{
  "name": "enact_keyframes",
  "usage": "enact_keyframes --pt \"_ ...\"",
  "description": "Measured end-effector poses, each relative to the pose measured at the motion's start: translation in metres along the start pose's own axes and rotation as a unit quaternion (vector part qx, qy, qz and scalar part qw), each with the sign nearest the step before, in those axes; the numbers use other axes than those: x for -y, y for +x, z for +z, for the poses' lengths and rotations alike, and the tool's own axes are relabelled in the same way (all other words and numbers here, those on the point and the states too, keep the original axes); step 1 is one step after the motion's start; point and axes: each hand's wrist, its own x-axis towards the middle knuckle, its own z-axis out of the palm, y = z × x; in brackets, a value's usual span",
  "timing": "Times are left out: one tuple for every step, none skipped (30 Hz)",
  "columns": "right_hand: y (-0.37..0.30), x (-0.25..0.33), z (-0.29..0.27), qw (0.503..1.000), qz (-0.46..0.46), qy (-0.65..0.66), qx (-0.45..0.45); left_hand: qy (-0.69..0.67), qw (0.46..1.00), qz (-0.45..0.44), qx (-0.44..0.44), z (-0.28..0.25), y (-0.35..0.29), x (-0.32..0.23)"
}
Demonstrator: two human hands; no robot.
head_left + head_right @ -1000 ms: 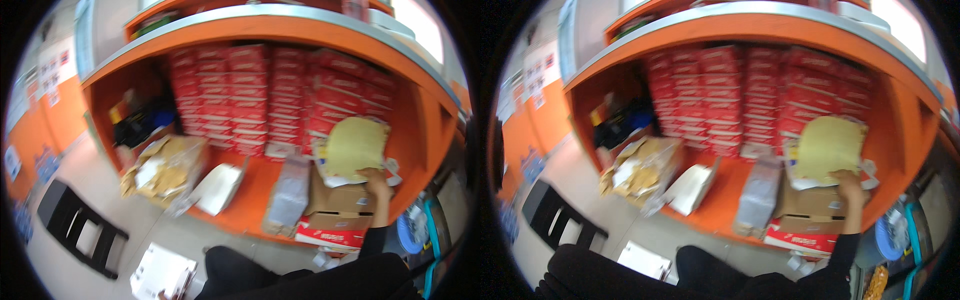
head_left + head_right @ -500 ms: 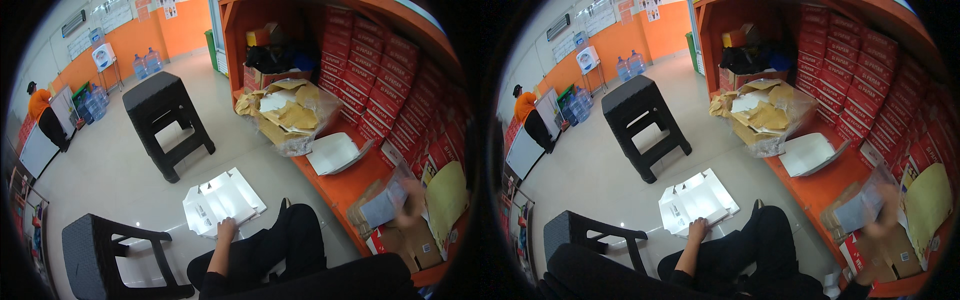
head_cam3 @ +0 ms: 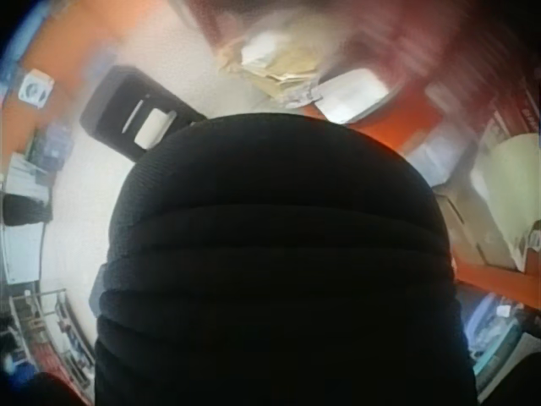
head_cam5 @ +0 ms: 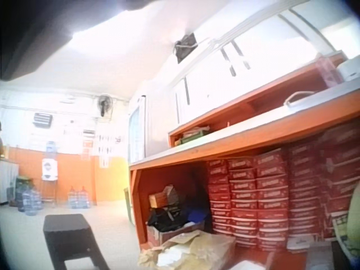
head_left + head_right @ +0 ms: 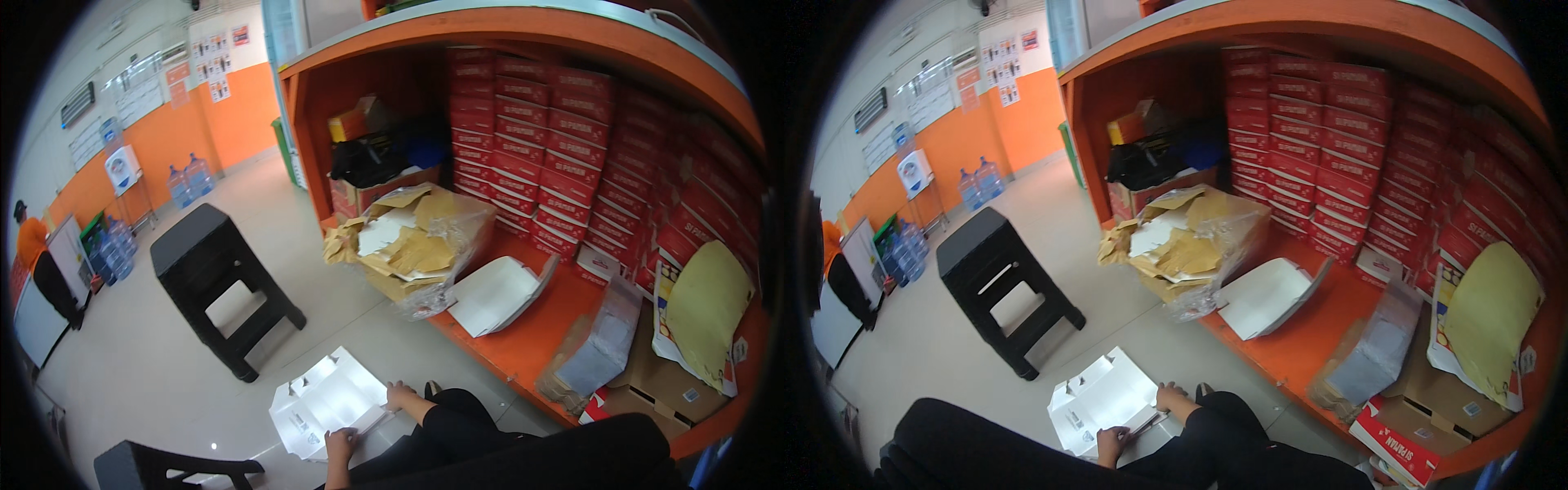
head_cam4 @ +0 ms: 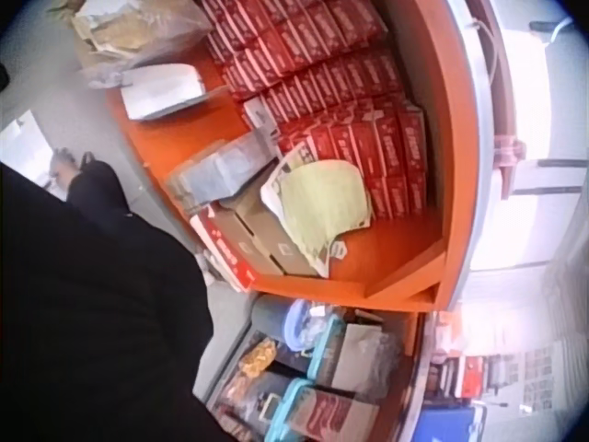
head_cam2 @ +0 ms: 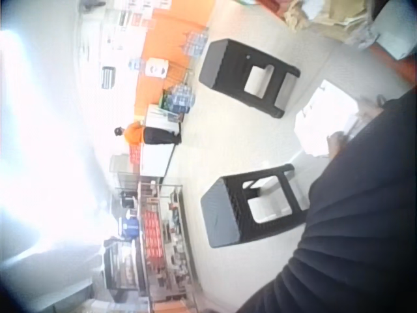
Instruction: The person sits on the floor and folds flat white cardboard pieces into small boxes. They then pick up red product packets from a nearby shelf, place them inside the assembled boxes, and close the flaps. The person repeats this process for several items.
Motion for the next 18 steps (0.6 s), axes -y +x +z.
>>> enact_keyframes --pt "0.013 -0.004 0.009 0.999 0.042 0.02 0.001 -0.002 1.0 0.007 -0.007 -0.001 0.004 0.0" --pt "0.024 -0.011 0.012 0.999 0.006 0.013 0.039 -0.006 1.0 0.012 -0.013 0.001 0.005 -0.001" --pt "0.03 -0.014 0.011 0.996 -0.034 0.003 0.08 -0.011 1.0 0.014 -0.019 0.002 0.003 -0.003" --pt "0.033 -0.019 0.011 0.99 -0.072 -0.005 0.118 -0.034 0.999 0.014 -0.016 0.001 0.005 -0.006" --pt "0.032 -0.026 0.014 0.994 -0.055 0.006 0.092 -0.057 0.998 0.016 -0.012 0.001 0.009 -0.01" --pt "0.025 -0.021 0.012 0.995 -0.05 0.002 0.091 -0.077 0.997 0.006 -0.011 -0.002 0.006 -0.009" --pt "0.016 -0.011 0.01 0.994 -0.051 -0.007 0.095 -0.073 0.997 -0.009 -0.026 -0.007 -0.004 -0.006" --pt "0.006 -0.001 0.008 0.994 -0.052 -0.015 0.098 -0.083 0.996 -0.03 -0.021 -0.005 -0.011 0.001" --pt "0.002 -0.002 0.004 0.994 -0.055 -0.021 0.09 -0.092 0.995 -0.031 -0.015 -0.006 -0.007 0.0" --pt "-0.002 -0.003 0.0 0.995 -0.059 -0.026 0.082 -0.1 0.994 -0.033 -0.01 -0.008 -0.003 -0.001" --pt "-0.005 -0.004 -0.004 0.995 -0.063 -0.033 0.075 -0.105 0.993 -0.047 0.005 -0.009 -0.001 -0.001" --pt "-0.012 -0.001 -0.009 0.994 -0.063 -0.054 0.068 -0.111 0.992 -0.064 0.019 -0.01 0.001 -0.001" --pt "-0.02 0.002 -0.014 0.993 -0.063 -0.077 0.064 -0.117 0.989 -0.084 0.034 -0.009 0.0 0.001" --pt "-0.026 0.006 -0.019 0.991 -0.065 -0.1 0.061 -0.096 0.993 -0.063 0.023 -0.008 0.001 0.003" --pt "-0.025 0.003 -0.019 0.993 -0.069 -0.089 0.038 -0.074 0.996 -0.039 0.014 -0.007 0.003 0.002" --pt "-0.023 0.001 -0.018 0.994 -0.073 -0.08 0.014 -0.053 0.998 -0.015 0.004 -0.006 0.005 0.001" --pt "-0.021 -0.001 -0.017 0.994 -0.079 -0.07 -0.009 -0.066 0.998 -0.007 0.011 -0.005 0.007 0.0" --pt "-0.021 -0.001 -0.017 0.994 -0.097 -0.053 -0.022 -0.052 0.998 -0.002 0.019 -0.005 0.004 -0.005"
